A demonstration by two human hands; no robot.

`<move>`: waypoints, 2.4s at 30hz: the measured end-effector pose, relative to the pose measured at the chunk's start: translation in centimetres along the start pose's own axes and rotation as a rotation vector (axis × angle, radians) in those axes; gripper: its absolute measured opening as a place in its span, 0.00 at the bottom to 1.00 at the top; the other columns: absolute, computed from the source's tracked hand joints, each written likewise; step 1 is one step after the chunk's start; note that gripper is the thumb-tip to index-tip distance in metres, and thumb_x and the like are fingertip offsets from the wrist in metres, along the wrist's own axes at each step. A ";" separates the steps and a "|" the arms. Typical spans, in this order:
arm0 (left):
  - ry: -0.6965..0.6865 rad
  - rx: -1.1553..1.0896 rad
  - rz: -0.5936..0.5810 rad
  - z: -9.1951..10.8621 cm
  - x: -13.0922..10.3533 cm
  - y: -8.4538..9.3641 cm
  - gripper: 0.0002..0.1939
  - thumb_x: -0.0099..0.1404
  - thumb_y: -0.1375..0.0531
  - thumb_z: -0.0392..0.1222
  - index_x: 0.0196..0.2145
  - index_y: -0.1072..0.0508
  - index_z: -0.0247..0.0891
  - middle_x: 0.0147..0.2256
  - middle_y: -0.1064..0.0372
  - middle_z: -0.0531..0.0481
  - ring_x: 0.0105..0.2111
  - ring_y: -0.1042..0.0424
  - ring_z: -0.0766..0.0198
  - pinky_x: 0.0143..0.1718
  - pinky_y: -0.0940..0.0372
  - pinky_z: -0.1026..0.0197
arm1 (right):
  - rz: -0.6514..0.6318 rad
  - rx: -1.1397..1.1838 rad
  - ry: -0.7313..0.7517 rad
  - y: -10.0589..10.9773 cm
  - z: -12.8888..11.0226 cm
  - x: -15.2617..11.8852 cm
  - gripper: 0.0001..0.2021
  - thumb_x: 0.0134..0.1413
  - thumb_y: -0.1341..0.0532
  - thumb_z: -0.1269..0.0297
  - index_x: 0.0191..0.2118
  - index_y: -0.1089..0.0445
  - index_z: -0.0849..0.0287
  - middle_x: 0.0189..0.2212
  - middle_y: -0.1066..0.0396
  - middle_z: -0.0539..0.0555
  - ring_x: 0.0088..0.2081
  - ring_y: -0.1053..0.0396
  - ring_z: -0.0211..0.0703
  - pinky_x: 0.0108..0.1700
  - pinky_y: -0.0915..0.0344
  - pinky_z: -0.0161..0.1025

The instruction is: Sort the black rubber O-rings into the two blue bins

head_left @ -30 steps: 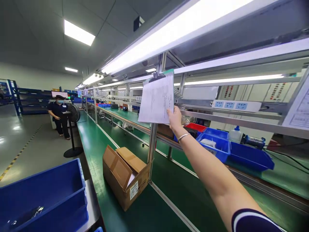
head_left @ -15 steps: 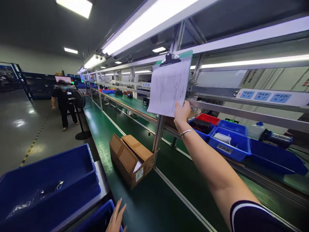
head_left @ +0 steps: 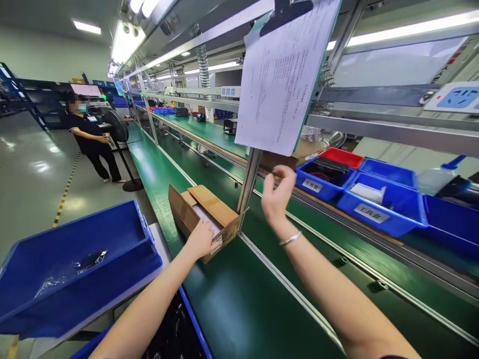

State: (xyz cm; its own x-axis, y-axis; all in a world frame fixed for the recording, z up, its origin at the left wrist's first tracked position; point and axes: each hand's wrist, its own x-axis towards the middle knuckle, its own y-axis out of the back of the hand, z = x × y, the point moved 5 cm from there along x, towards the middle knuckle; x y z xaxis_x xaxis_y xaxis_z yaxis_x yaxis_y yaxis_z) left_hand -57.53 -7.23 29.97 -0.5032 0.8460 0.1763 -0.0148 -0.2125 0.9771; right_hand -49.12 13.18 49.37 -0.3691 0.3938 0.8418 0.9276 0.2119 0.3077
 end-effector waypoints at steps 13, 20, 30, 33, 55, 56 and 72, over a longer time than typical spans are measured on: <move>0.358 0.040 -0.252 1.1 -3.1 -6.3 0.25 0.69 0.47 0.50 0.63 0.38 0.47 0.53 0.34 0.34 0.57 0.38 0.39 0.55 0.52 0.22 | -1.432 -0.427 0.055 -11.7 4.3 -19.3 0.15 0.65 0.40 0.57 0.50 0.30 0.61 0.46 0.28 0.57 0.42 0.27 0.44 0.45 0.27 0.46; 0.494 0.027 -0.218 0.5 -1.8 -8.6 0.25 0.69 0.48 0.55 0.53 0.31 0.32 0.50 0.35 0.32 0.53 0.36 0.43 0.56 0.59 0.18 | -1.178 -0.638 -0.032 -14.1 5.5 -19.1 0.20 0.64 0.39 0.58 0.58 0.35 0.60 0.56 0.34 0.60 0.53 0.31 0.53 0.52 0.31 0.55; 0.495 0.061 -0.099 -0.7 -3.5 -9.9 0.11 0.63 0.36 0.41 0.43 0.29 0.37 0.42 0.30 0.43 0.47 0.33 0.50 0.60 0.66 0.20 | -1.097 -0.502 -0.080 -17.3 9.8 -15.7 0.15 0.65 0.39 0.60 0.52 0.31 0.63 0.47 0.28 0.58 0.44 0.27 0.46 0.46 0.28 0.48; 0.463 0.045 -0.103 -0.6 -6.4 -9.5 0.08 0.63 0.37 0.39 0.40 0.29 0.38 0.41 0.30 0.45 0.46 0.33 0.51 0.60 0.66 0.19 | -1.058 -0.451 -0.158 -14.5 12.2 -14.4 0.14 0.67 0.42 0.58 0.48 0.30 0.63 0.41 0.26 0.55 0.39 0.26 0.42 0.42 0.27 0.44; 0.298 0.120 -0.595 1.8 -19.4 -7.0 0.25 0.68 0.51 0.34 0.61 0.33 0.48 0.67 0.45 0.41 0.66 0.50 0.36 0.54 0.58 0.14 | -1.146 -0.194 0.474 -8.5 4.2 -29.3 0.16 0.63 0.51 0.81 0.43 0.26 0.69 0.47 0.26 0.68 0.70 0.56 0.61 0.69 0.58 0.66; 0.297 0.135 -0.594 0.6 -17.6 -7.0 0.27 0.67 0.51 0.31 0.61 0.34 0.47 0.67 0.46 0.41 0.67 0.50 0.37 0.56 0.57 0.16 | -1.143 -0.205 0.465 -8.9 3.9 -29.5 0.16 0.62 0.51 0.81 0.43 0.26 0.70 0.43 0.25 0.69 0.70 0.57 0.62 0.68 0.60 0.68; 0.424 0.284 -0.246 -11.4 -11.0 -4.8 0.29 0.66 0.41 0.41 0.63 0.39 0.34 0.62 0.41 0.31 0.60 0.39 0.39 0.55 0.40 0.37 | -1.190 -0.144 0.236 -14.3 3.6 -30.4 0.18 0.66 0.41 0.67 0.59 0.35 0.61 0.62 0.38 0.62 0.61 0.38 0.55 0.61 0.39 0.59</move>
State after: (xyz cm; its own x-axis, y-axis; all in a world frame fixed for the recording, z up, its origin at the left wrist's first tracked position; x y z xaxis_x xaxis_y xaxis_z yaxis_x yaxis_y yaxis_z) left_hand -61.77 -21.05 21.98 -0.8180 0.5713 -0.0665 0.0280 0.1552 0.9875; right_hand -51.38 1.42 17.81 -0.9865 -0.1539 0.0566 0.0212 0.2226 0.9747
